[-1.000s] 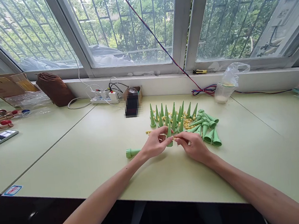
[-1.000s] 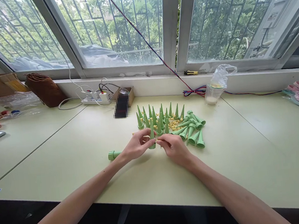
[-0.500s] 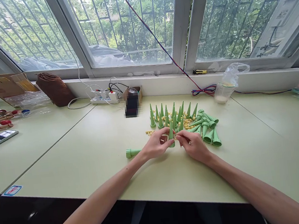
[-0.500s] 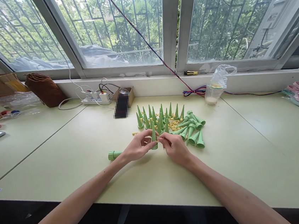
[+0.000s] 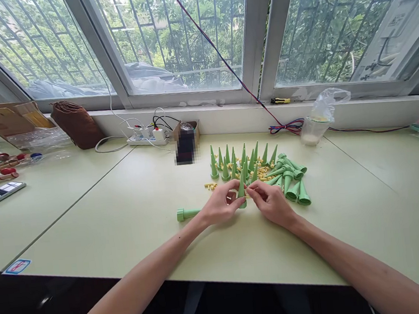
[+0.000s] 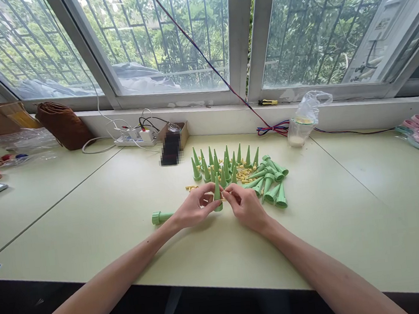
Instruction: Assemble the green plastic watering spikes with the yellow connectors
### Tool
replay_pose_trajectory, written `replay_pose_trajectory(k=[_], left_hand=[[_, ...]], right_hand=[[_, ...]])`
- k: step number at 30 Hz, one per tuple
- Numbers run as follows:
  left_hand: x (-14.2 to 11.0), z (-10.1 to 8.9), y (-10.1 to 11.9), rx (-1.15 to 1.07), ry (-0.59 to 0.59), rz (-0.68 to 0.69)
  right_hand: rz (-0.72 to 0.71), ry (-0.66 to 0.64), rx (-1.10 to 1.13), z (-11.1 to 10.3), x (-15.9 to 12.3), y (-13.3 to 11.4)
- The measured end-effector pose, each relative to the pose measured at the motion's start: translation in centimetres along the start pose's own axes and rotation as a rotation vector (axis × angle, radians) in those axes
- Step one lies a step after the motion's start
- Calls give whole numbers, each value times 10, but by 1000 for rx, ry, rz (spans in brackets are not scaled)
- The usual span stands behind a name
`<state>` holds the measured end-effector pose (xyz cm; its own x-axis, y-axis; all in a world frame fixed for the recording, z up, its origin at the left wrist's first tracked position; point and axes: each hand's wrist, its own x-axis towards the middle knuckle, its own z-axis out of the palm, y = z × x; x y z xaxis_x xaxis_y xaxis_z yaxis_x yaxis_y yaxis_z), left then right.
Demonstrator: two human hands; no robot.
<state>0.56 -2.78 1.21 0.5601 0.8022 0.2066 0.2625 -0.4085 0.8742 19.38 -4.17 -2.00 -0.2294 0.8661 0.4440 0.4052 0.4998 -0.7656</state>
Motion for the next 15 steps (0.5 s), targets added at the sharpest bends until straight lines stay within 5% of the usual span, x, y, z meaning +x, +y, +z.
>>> replay_pose_trajectory(k=[9, 15], left_hand=[[2, -3, -1, -76, 35, -22], [3, -7, 6, -206, 55, -153]], right_hand=[[-17, 18, -18, -3, 1, -6], [-36, 52, -20, -3, 1, -7]])
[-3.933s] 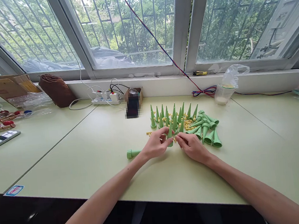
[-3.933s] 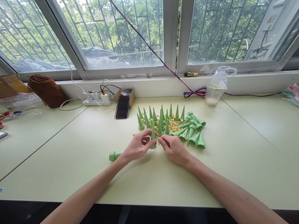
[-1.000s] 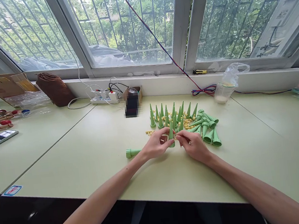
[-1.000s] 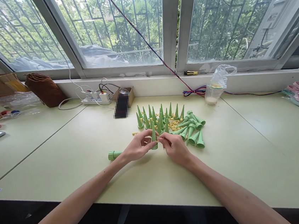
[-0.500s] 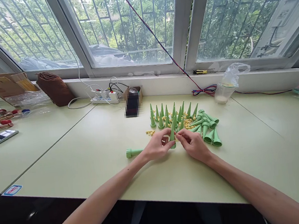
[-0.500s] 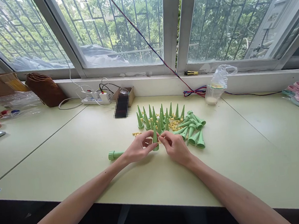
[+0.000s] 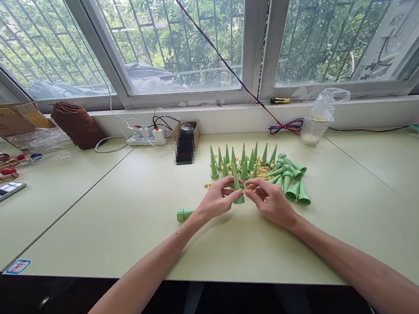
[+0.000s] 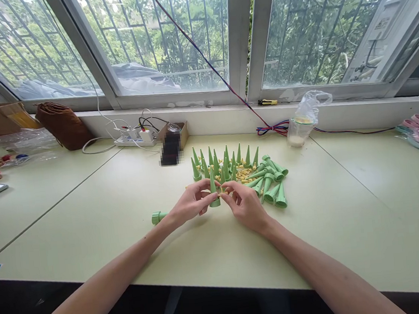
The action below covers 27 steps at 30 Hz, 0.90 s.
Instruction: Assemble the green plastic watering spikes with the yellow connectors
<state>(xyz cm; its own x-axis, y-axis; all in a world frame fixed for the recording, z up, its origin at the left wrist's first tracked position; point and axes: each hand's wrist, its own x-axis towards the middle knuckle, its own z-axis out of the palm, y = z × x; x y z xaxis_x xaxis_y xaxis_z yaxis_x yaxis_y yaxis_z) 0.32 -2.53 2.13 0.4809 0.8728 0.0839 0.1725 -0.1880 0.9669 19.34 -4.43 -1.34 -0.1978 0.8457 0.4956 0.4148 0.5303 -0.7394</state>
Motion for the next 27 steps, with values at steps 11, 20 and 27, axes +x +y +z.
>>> replay_pose_trajectory(k=[11, 20, 27], left_hand=[[1, -1, -7, -91, 39, -49], [1, 2, -8, -19, 45, 18], [3, 1, -15, 92, 48, 122]], right_hand=[[-78, -24, -27, 1, 0, 7], [-122, -37, -64, 2, 1, 7], [-68, -100, -60, 1, 0, 3]])
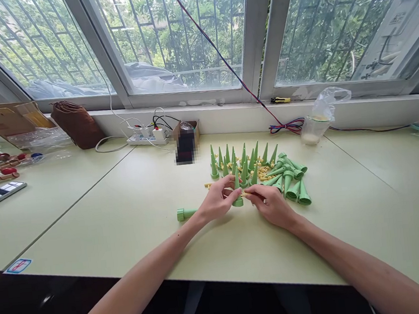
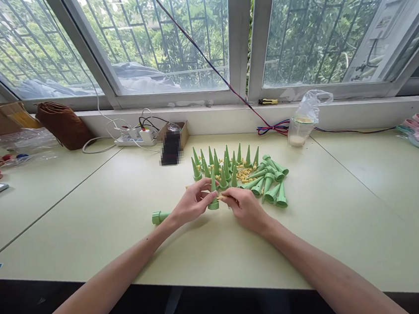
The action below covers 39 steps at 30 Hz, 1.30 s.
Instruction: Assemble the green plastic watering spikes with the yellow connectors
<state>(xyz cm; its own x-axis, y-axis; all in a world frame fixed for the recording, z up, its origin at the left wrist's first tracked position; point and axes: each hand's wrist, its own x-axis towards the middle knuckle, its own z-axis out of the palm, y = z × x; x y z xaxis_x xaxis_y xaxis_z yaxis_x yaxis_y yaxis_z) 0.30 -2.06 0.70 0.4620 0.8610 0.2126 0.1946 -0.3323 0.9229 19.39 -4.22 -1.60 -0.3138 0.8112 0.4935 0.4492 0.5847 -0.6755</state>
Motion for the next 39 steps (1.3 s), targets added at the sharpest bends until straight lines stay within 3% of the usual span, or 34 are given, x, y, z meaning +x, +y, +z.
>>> replay_pose_trajectory(k=[9, 25, 39], left_hand=[[0, 0, 0, 55, -1, 52], [0, 1, 4, -2, 4, 43], [1, -3, 10, -156, 47, -102]], right_hand=[[-26, -27, -67, 1, -1, 3], [83, -11, 33, 1, 0, -2], [77, -7, 124, 0, -2, -4]])
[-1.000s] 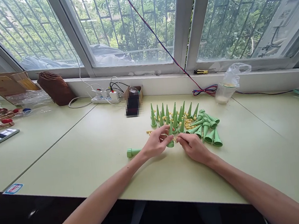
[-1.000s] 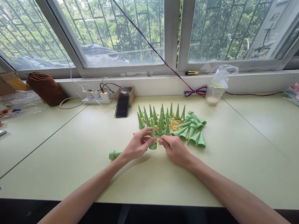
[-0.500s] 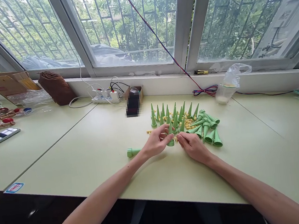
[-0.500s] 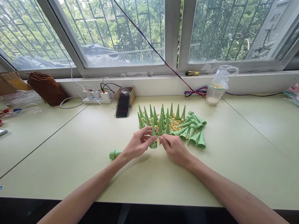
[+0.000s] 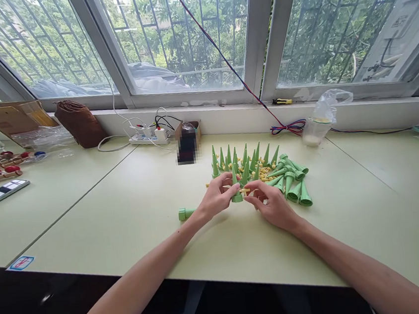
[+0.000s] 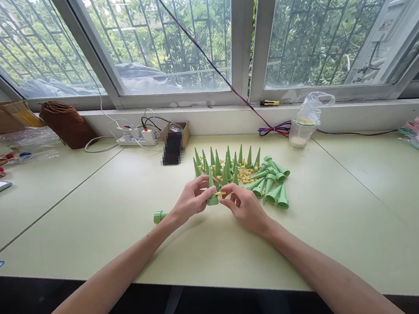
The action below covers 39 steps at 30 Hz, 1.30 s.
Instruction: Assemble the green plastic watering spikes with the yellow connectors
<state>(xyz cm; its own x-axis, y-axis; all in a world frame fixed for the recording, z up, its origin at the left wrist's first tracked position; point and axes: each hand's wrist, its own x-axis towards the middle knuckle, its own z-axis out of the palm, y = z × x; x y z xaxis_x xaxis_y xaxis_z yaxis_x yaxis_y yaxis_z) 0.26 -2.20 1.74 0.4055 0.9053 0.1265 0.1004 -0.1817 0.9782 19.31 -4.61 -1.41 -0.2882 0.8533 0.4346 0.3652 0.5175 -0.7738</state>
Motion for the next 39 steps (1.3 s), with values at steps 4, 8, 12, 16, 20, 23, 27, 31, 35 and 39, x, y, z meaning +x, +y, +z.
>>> replay_pose_trajectory(k=[4, 8, 12, 16, 20, 23, 27, 31, 35, 39], left_hand=[[0, 1, -2, -23, -3, -12], [1, 0, -4, -33, -16, -7], [2, 0, -7, -4, -23, 20], [2, 0, -10, 88, -12, 88], [1, 1, -11, 170, -18, 169], [0, 2, -11, 239, -28, 201], [-1, 3, -12, 314, -33, 219], [-2, 4, -13, 385, -48, 223], [-3, 5, -15, 433, -70, 232], [-4, 7, -13, 455, -79, 259]], right_hand=[[-17, 23, -28, 1, 0, 1], [-26, 38, -47, 2, -1, 4], [-19, 37, -32, 3, -1, 7], [-12, 32, -28, 3, -2, 9], [-20, 24, -27, 3, -1, 10], [-29, 17, -24, 2, 0, 9], [-28, 13, -62, 1, 1, 7], [-21, 7, -93, 1, 1, 6], [-15, -10, -95, 1, 0, 6], [-9, -8, -101, 1, 0, 8]])
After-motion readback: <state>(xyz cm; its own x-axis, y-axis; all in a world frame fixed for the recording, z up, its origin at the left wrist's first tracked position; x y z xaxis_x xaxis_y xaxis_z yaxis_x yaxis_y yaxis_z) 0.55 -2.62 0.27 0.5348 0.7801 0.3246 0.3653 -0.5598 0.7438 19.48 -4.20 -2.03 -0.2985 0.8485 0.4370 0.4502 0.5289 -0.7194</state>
